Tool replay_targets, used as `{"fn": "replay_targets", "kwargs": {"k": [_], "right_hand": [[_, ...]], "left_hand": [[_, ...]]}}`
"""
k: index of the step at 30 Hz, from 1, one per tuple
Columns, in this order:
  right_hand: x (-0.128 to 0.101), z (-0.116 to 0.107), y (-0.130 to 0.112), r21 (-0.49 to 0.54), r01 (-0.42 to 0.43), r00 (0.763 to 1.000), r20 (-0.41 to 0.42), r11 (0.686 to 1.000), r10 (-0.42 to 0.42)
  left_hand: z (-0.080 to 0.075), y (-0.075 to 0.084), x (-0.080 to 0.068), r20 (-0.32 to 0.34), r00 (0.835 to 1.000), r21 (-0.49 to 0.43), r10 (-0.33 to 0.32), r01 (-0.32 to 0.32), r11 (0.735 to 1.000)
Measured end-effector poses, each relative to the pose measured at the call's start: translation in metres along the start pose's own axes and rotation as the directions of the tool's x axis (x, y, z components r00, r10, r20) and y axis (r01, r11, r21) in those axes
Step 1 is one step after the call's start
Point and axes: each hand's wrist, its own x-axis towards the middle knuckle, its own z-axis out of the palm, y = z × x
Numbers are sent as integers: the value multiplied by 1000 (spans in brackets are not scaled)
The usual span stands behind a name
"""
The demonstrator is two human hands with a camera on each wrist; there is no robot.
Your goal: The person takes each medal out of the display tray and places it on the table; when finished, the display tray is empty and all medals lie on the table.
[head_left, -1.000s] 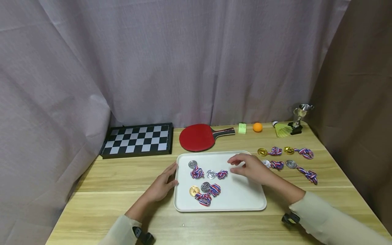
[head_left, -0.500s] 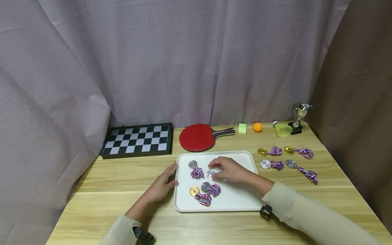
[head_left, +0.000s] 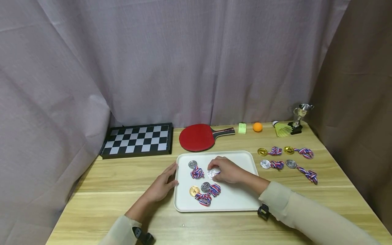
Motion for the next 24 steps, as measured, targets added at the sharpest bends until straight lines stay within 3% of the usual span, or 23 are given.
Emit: {"fn": "replay_targets", "kwargs": {"k": [14,18,24], "right_hand": [[-10,-13,-2,160,-33,998,65,987,23],[-22,-23,-3,215,-57,996,81,975,40],[-52,-43,5,257,-70,997,36,964,63]], "left_hand": [[0,0,0,-4,1000,-16,-7,6,1000],[0,0,0,-4,1000,-13,-7,7,1000],[0,0,0,-1,1000,-9,-8,8,1000]]}}
